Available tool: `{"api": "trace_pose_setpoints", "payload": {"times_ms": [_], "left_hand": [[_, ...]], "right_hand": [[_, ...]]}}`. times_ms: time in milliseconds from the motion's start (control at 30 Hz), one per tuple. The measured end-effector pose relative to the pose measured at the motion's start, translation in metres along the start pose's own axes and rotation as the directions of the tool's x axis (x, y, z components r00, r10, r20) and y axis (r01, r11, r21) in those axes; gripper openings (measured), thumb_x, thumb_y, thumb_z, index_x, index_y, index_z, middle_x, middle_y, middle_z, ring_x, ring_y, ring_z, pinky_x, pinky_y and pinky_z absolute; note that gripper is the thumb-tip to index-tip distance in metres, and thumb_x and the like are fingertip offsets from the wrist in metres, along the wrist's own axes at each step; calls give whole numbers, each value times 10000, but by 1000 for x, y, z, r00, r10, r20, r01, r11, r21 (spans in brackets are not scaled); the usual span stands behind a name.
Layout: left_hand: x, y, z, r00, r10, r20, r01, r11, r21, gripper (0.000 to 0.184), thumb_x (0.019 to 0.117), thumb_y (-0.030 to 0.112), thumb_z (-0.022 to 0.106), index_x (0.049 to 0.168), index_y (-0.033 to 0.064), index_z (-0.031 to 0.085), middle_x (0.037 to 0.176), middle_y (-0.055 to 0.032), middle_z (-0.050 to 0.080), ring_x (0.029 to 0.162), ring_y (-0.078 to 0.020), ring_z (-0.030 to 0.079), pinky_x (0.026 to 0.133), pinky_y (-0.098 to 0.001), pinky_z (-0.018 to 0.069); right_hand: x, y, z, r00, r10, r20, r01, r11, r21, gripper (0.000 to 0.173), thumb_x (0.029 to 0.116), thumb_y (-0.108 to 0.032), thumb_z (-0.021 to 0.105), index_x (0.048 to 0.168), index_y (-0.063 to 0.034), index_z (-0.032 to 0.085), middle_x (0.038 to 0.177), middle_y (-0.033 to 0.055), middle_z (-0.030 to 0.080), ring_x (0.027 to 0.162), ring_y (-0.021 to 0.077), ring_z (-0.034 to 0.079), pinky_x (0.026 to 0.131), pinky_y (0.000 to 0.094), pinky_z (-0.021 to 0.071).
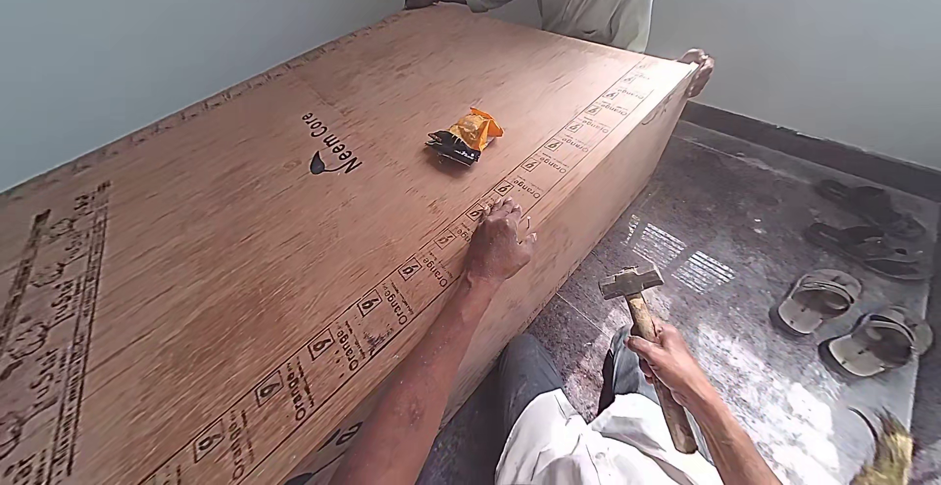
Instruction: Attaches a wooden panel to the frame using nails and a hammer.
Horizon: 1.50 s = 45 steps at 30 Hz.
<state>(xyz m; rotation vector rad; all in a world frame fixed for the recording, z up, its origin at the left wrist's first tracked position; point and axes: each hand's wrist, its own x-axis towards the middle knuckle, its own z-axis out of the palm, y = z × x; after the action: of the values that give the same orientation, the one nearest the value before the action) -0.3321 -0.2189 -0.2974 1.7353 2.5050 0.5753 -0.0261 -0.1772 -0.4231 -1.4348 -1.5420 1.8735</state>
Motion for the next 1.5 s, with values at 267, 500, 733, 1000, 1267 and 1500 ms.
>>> {"api": "trace_pose_setpoints", "payload": {"times_ms": [267, 500, 733, 1000, 1267, 1500], "left_hand": [[-1, -2, -10, 995, -16, 102, 7, 996, 93, 616, 973, 400, 661, 1395, -43, 588, 1507, -223, 526, 1456, -338, 453, 1184, -499, 378], [-5, -15, -1, 999, 11, -36, -12, 999, -44, 609, 907, 392, 739, 1318, -49, 653, 1452, -215, 585, 1423, -322, 502, 1192, -487, 374], [-5, -14, -4, 999, -46, -17, 45, 998, -35, 684, 872, 456, 769, 1324, -43, 649, 1458, -209, 581, 1440, -327, 479, 1211, -493, 347], [-1, -14, -6, 999, -43, 22, 43, 999, 19, 674, 889, 488, 731, 1308, -34, 660, 1459, -193, 585, 1452, -306, 466, 1221, -476, 324], [-4, -13, -7, 999, -35, 26, 35, 999, 19, 691, 873, 450, 761, 1351, -33, 632, 1501, -195, 545, 1473, -318, 433, 1235, -481, 298], [-4, -12, -9, 997, -44, 64, 42, 998, 38, 645, 835, 424, 799, 1288, -16, 672, 1480, -185, 566, 1467, -307, 441, 1225, -474, 314]], "right_hand": [[1, -40, -1, 970, -237, 48, 241, 963, -122, 288, 962, -388, 609, 947, -103, 566, 572, -22, 506, 418, 108, 514, 412, 279, 486], [-8, -175, -2, 764, -624, 164, 620, 640, -455, 281, 942, -417, 664, 927, -147, 585, 603, -50, 537, 440, 62, 524, 418, 262, 475], [-37, -269, 38, 582, -806, 108, 679, 410, -609, 132, 909, -143, 656, 999, -115, 564, 619, 19, 543, 422, 128, 520, 363, 315, 433], [-9, -260, 45, 858, -431, 279, 453, 383, -805, 135, 939, -97, 704, 913, -92, 572, 678, 57, 566, 574, 195, 564, 526, 395, 463], [-31, -284, 41, 546, -835, 61, 689, 406, -600, 167, 855, -103, 654, 977, -97, 540, 669, -41, 524, 489, 70, 543, 441, 276, 496], [-15, -255, 57, 869, -401, 291, 445, 374, -814, 136, 932, -105, 704, 924, -108, 568, 686, 55, 562, 596, 202, 562, 540, 405, 457]]}}
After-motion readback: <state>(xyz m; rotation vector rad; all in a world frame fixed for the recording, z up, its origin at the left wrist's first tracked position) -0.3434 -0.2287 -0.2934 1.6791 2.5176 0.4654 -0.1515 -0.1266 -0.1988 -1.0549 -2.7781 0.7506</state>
